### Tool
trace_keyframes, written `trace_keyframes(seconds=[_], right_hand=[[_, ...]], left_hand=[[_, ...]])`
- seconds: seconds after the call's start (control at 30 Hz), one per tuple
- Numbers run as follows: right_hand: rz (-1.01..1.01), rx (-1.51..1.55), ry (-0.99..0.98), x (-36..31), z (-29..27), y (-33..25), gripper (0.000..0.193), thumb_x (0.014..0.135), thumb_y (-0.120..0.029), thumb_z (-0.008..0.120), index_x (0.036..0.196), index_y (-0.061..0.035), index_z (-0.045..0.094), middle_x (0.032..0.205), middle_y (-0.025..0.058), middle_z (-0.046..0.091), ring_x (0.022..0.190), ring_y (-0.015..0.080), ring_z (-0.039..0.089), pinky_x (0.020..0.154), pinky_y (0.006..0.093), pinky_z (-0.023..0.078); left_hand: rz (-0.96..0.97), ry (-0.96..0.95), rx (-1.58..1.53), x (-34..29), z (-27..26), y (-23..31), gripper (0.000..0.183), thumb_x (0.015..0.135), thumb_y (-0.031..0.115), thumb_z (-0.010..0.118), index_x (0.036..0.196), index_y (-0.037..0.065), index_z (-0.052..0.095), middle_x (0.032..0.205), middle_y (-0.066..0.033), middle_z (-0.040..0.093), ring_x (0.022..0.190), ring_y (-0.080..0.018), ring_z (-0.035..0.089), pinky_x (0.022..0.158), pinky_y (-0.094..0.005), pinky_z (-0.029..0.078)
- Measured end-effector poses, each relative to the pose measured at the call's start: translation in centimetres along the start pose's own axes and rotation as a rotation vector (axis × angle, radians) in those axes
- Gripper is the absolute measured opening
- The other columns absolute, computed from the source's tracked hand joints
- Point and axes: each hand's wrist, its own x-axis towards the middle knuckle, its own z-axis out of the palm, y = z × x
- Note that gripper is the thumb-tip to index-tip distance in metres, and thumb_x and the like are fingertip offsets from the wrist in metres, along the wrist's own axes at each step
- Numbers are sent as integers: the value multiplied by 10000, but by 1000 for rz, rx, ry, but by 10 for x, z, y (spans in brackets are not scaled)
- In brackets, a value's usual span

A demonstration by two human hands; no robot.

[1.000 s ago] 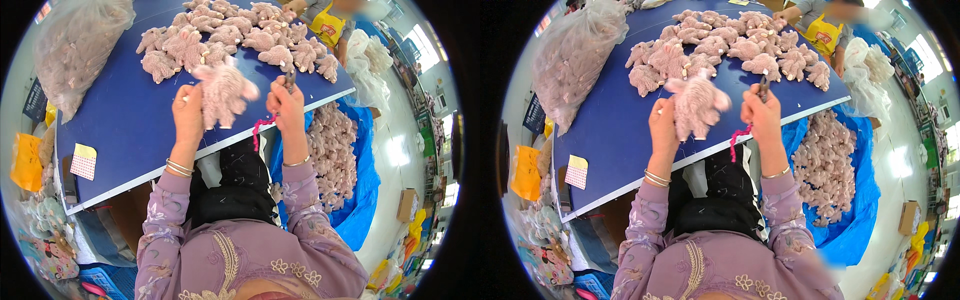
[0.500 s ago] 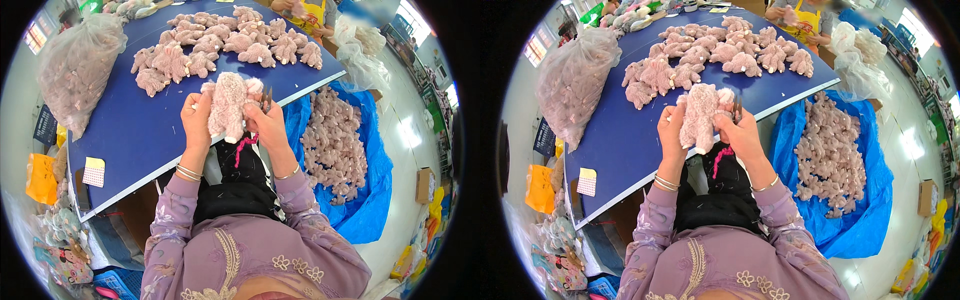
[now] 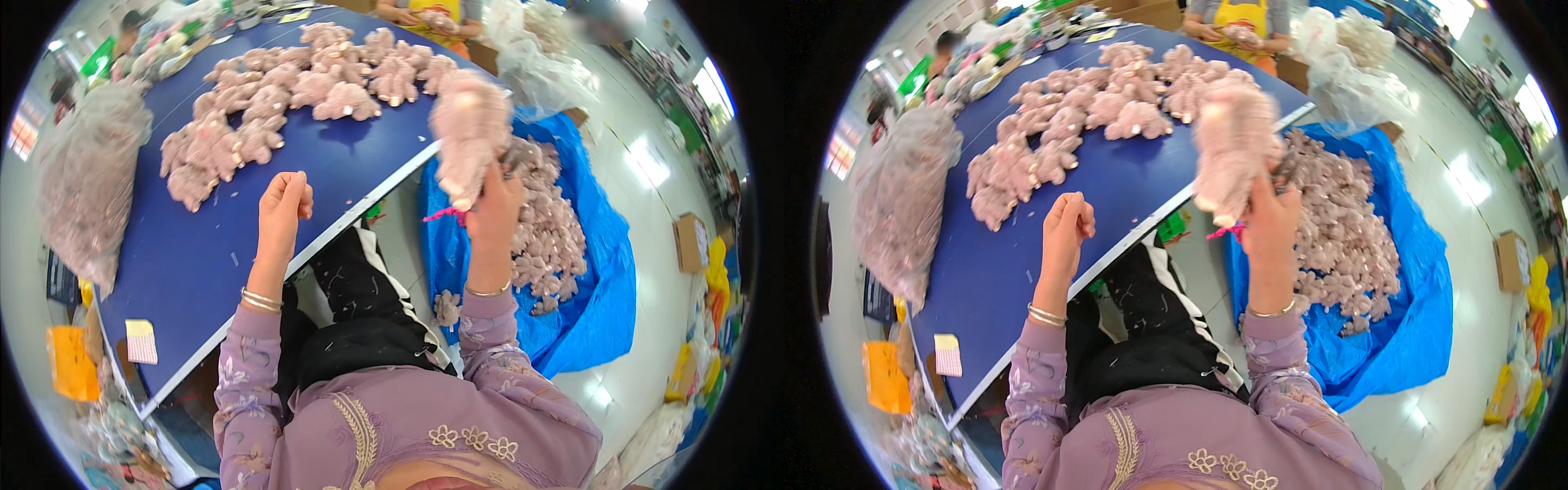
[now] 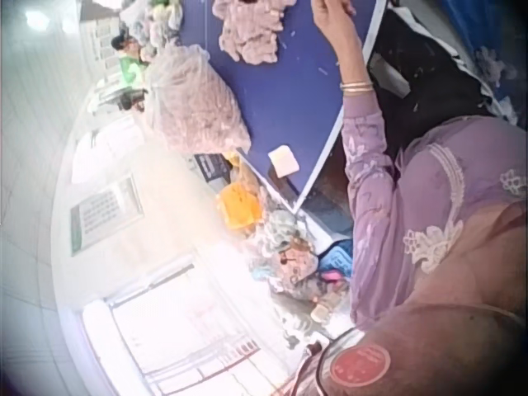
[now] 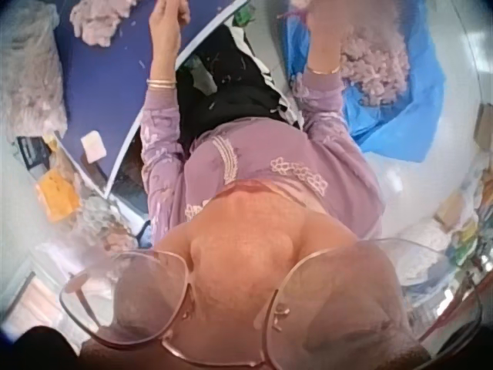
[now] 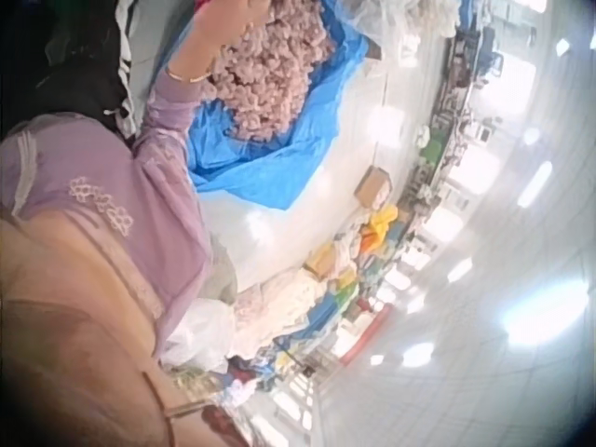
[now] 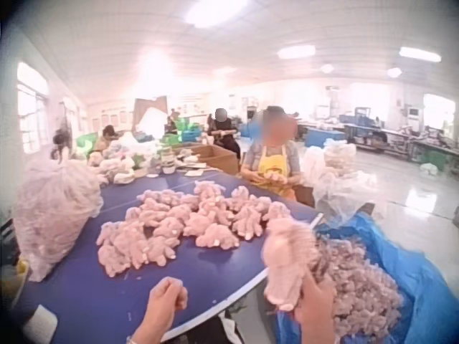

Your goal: The person uses scissors to trim loose threads and excess fabric from small pink stuffed animals on a blue table. They handle each toy one at a time, rotate it to access different sides, and place finished units into a blue bag.

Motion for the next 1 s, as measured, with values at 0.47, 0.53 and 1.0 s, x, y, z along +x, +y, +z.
trace_keyframes(seconds=[0.47, 0.53, 1.0], right_hand=[[195, -348, -187, -10, 7, 17, 319, 926, -282, 635, 1022, 22, 618, 681, -23, 583, 538, 14, 453, 475, 170, 331], [250, -346, -215, -7, 9, 16, 301, 948, -282, 596, 998, 14, 622, 660, -9, 570, 525, 19, 444, 463, 178, 323], [358, -136, -231, 10, -24, 32, 201, 940, -174, 592, 1025, 7, 611, 683, -1, 534, 501, 22, 381, 440, 188, 277]], left_hand=[[280, -305, 508, -24, 101, 9, 665, 768, 167, 698, 1335, 4, 392, 1277, -153, 467, 1164, -229, 502, 905, -342, 477], [193, -252, 494, -17, 102, 1, 548, 780, 101, 656, 1273, -4, 442, 1184, -137, 541, 1079, -209, 558, 892, -339, 483], [18, -174, -63, 5, 99, -27, 134, 782, -60, 525, 888, 22, 527, 1155, -125, 572, 653, -60, 530, 564, -208, 467]])
